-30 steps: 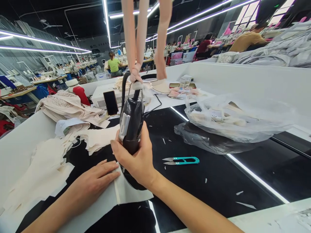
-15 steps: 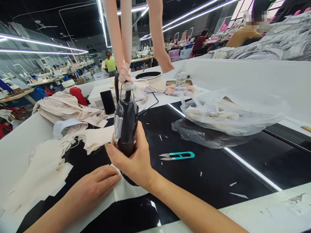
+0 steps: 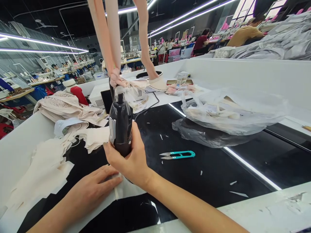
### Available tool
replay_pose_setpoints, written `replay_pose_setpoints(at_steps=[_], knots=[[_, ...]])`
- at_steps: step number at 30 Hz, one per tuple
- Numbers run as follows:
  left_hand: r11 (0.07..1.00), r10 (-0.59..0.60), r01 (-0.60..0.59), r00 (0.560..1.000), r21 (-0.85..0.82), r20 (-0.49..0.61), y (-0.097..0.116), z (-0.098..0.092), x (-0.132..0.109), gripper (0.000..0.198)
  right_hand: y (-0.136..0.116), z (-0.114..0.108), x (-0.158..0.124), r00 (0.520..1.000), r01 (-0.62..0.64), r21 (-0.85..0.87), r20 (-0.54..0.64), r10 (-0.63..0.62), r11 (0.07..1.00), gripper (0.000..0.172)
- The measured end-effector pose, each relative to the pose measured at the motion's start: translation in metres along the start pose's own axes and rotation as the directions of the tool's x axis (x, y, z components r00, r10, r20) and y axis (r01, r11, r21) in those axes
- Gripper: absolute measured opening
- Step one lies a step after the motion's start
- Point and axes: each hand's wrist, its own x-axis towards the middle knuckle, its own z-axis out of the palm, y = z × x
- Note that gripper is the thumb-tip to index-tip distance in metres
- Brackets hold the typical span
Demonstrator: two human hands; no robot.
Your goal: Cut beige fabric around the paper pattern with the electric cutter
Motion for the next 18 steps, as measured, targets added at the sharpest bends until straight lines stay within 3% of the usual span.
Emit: replay_pose_setpoints(at_steps=[18], knots=[[0.994, 0.043, -0.042, 0.999, 0.096, -0.007, -0.006, 0.003, -0.01, 0.041, -0.014, -0.01, -0.008, 1.0, -0.007, -0.002, -0.029, 0.007, 1.0, 0.025]])
